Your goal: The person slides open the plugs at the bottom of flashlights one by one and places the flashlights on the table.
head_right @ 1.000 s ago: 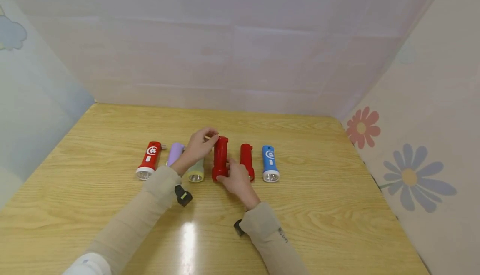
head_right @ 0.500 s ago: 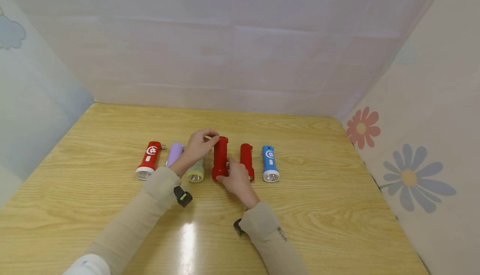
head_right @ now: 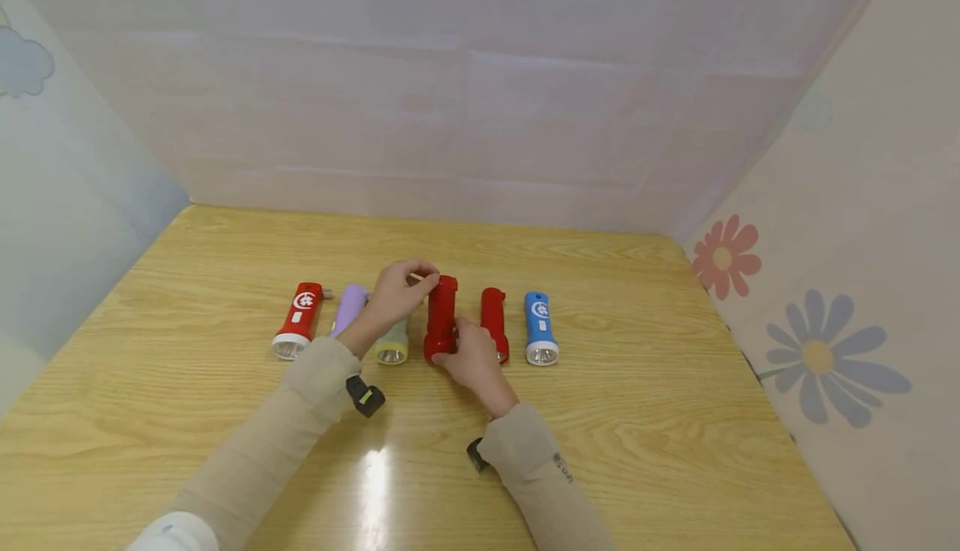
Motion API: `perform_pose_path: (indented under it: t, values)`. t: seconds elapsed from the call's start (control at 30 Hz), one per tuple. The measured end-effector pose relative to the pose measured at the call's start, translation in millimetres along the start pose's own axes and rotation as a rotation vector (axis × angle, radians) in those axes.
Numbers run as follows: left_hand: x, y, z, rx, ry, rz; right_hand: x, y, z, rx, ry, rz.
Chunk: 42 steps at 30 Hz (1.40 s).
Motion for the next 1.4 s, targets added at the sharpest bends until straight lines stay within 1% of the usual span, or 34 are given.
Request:
perform_pose_path:
  t: [0.13,0.33,0.6,0.8,0.9,0.97,1.13,1.27,1.4]
  values:
    - [0.5,-0.1,0.6,0.001,-0.002,-0.004,1.6,-0.3,-0.1,-0.007,0.013,0.002]
    - [1.4,1.9,0.9,-0.003,-0.001,-0.006,2.8,0.7,-1.1,-0.021,0.011,-0.021]
    - [1.2,4.2,0.4,-0.003,0.018,-0.011,1.1,-0.9,-4.7,-0.075,0.008,-0.015]
    - [0.3,5.5,-0.3,-0.003,0.031,0.006,-0.5,-3.3,-8.0,-0.089,-0.003,-0.036]
    - [0.1,7.3,-1.2,-0.001,0.029,0.011,-1.4,-4.2,-8.9,-0.092,-0.005,-0.026]
    - [0.1,8.7,-1.8,-0.007,0.03,-0.001,-1.5,-4.6,-9.2,-0.093,0.001,-0.018]
    - [-0.3,12.5,-2.6,-0.041,0.039,-0.02,-1.0,-5.1,-9.8,-0.102,0.012,-0.001]
    - [0.2,15.6,-3.0,-0.057,0.057,-0.006,0.1,-5.9,-9.6,-0.107,0.008,0.003]
    - [0.2,18.1,-3.1,-0.049,0.061,0.002,0.2,-6.7,-9.5,-0.11,0.008,0.007]
Point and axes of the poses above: each hand's wrist, its own y-axis away from the middle knuckle, its own z-axis out of the palm, x = y × z, the point moved 1 cm from there along -y, towards the middle knuckle, and after that the axes turned 6 degrees about -y, right-handed, at the moved point
